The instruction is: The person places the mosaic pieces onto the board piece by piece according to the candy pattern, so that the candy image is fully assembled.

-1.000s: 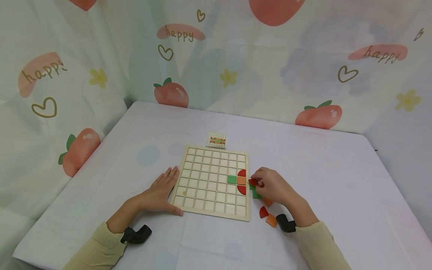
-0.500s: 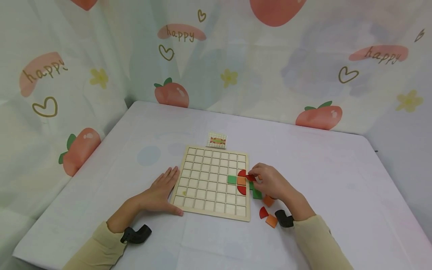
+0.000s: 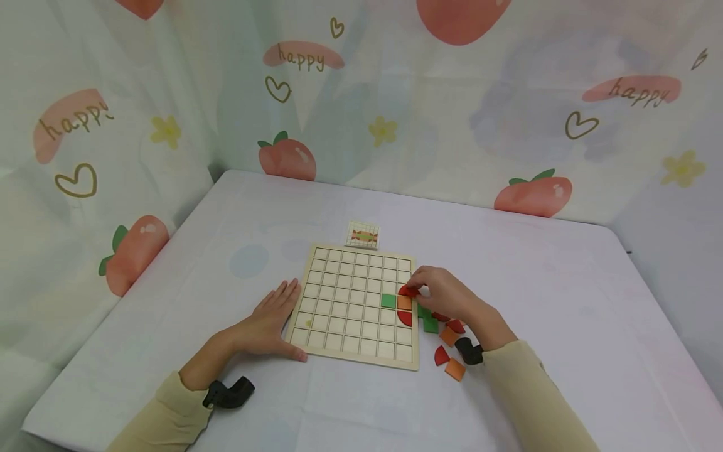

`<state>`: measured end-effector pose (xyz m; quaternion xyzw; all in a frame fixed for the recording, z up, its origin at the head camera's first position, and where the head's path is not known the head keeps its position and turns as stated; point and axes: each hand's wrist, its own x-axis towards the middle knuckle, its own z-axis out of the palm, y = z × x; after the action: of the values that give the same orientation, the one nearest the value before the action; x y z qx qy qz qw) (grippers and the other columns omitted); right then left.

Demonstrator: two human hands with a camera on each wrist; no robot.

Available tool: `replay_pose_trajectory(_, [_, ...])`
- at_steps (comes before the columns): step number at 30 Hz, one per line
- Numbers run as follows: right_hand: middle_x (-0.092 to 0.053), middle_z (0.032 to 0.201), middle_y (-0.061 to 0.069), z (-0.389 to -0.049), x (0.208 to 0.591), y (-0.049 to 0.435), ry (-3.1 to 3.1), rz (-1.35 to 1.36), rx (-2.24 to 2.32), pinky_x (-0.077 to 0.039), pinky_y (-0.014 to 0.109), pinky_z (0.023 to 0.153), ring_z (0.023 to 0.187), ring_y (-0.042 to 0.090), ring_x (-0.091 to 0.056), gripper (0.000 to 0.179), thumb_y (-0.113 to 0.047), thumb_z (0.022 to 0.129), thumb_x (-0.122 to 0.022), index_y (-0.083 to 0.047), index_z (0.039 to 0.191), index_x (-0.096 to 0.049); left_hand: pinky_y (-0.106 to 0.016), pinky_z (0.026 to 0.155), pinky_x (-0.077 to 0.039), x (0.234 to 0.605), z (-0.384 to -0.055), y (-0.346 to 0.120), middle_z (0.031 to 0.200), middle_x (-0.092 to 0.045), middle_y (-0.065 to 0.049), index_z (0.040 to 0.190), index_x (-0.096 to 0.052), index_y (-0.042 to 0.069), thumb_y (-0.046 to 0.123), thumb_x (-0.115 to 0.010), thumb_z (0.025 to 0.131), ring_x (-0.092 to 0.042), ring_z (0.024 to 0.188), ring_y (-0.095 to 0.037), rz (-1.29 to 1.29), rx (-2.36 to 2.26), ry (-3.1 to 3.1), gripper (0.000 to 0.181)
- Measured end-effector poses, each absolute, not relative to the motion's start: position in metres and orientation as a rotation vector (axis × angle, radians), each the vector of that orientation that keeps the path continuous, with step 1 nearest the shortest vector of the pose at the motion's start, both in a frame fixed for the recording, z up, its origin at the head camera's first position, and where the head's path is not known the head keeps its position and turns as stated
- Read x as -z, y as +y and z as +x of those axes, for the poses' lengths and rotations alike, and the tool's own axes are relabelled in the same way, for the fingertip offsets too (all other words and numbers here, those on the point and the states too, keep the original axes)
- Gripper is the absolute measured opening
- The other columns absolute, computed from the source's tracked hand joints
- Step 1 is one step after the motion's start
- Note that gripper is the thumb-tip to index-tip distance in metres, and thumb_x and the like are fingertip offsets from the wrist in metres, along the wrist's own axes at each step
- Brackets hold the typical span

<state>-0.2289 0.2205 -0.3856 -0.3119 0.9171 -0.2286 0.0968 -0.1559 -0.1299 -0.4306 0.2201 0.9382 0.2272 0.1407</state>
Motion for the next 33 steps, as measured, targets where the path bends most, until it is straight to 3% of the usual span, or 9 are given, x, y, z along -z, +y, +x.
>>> replay_pose_trajectory(6, [-0.061, 0.1, 0.004, -0.228, 0.384, 0.217, 2.683, -0.892, 0.691, -0.049, 0.034, 0.075, 0.088, 0.021, -0.052, 0.026, 0.0, 0.082, -0.066, 0.0, 0.108, -0.067, -0.043, 0.108, 0.0, 0.43, -0.155, -0.13, 0.152, 0.006, -0.014, 0.146, 0.001, 0.0, 0.066, -0.07, 0.063, 0.011, 0.137, -0.025, 0.637, -0.661, 2.706, 0.128])
replay_pose_trajectory(13, [-0.062, 0.096, 0.005, -0.223, 0.382, 0.21, 2.703, -0.817, 0.69, -0.049, 0.037, 0.076, 0.086, 0.021, -0.055, 0.027, -0.006, 0.081, -0.069, 0.003, 0.107, -0.065, -0.043, 0.108, 0.0, 0.429, -0.155, -0.131, 0.152, 0.005, -0.014, 0.146, 0.001, 0.0, 0.065, -0.07, 0.063, 0.011, 0.137, -0.025, 0.639, -0.673, 2.706, 0.127])
replay_pose_trajectory(20, [-0.059, 0.086, 0.001, -0.221, 0.382, 0.205, 2.746, -0.795, 0.606, -0.047, 0.03, 0.069, 0.077, 0.017, -0.052, 0.025, -0.01, 0.081, -0.069, 0.001, 0.103, -0.067, -0.042, 0.108, 0.0, 0.429, -0.156, -0.13, 0.152, 0.005, -0.013, 0.146, 0.001, 0.0, 0.066, -0.069, 0.063, 0.011, 0.137, -0.025, 0.646, -0.666, 2.706, 0.127])
replay_pose_trajectory(33, [-0.06, 0.094, 0.003, -0.205, 0.377, 0.192, 2.731, -0.913, 0.598, -0.047, 0.027, 0.067, 0.08, 0.015, -0.054, 0.024, -0.004, 0.079, -0.069, 0.002, 0.102, -0.067, -0.042, 0.108, 0.0, 0.43, -0.156, -0.131, 0.152, 0.006, -0.013, 0.146, 0.001, 0.001, 0.067, -0.069, 0.063, 0.011, 0.137, -0.024, 0.64, -0.642, 2.71, 0.127])
